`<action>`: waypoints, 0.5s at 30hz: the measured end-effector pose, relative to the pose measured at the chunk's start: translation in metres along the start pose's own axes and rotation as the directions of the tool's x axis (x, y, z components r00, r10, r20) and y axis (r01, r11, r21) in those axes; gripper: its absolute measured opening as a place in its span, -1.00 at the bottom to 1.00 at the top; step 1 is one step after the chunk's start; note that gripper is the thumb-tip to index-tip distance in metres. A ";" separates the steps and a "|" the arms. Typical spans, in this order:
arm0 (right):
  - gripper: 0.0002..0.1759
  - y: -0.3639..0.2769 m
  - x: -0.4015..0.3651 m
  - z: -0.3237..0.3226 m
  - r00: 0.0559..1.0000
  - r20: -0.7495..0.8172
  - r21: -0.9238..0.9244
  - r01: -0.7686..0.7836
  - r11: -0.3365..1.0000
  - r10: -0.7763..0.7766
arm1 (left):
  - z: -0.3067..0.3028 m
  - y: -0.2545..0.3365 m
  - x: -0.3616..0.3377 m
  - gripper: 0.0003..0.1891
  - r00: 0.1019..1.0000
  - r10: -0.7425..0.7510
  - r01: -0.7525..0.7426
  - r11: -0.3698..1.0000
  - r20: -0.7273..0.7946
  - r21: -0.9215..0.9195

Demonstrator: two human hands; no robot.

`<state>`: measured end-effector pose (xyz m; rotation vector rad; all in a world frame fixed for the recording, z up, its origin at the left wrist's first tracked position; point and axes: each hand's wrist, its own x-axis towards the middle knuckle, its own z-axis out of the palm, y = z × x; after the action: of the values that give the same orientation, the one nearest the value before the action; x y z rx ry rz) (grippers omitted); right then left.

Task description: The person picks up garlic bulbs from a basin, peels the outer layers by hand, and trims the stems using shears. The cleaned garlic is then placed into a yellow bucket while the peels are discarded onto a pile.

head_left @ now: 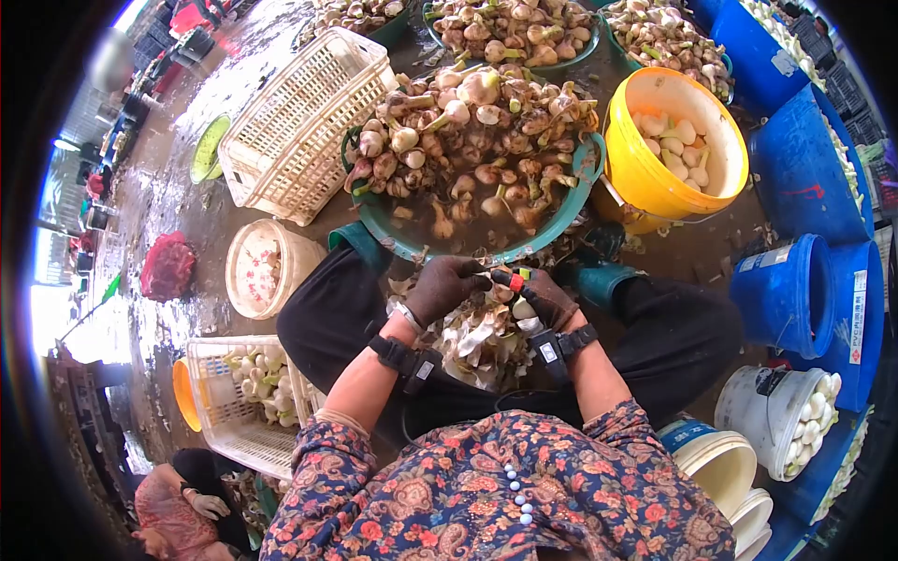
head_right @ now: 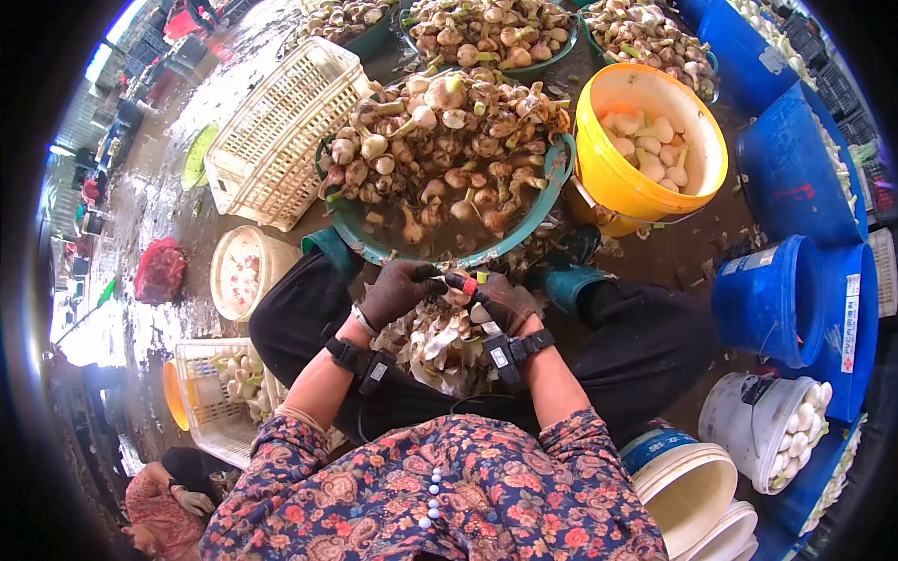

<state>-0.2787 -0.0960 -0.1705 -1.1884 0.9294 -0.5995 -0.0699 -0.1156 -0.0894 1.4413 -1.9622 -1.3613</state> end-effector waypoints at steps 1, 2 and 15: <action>-0.43 -0.017 -0.004 0.004 0.997 -0.026 0.091 -0.069 0.994 0.072 | 0.002 -0.007 0.001 -0.70 0.999 -0.054 0.054 0.997 0.000 -0.054; -0.46 -0.025 -0.006 0.005 0.993 -0.029 0.198 -0.109 0.974 0.117 | 0.008 -0.015 0.002 -0.73 0.992 -0.128 0.126 0.944 0.014 -0.305; -0.46 -0.054 -0.012 0.041 0.819 -0.126 -0.839 0.213 0.501 -0.559 | 0.006 -0.016 -0.001 -0.73 0.936 -0.350 0.263 0.615 0.042 -0.743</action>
<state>-0.2457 -0.0812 -0.1122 -2.2240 1.3462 -0.8445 -0.0648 -0.1125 -0.1056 1.3934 -0.8704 -1.8773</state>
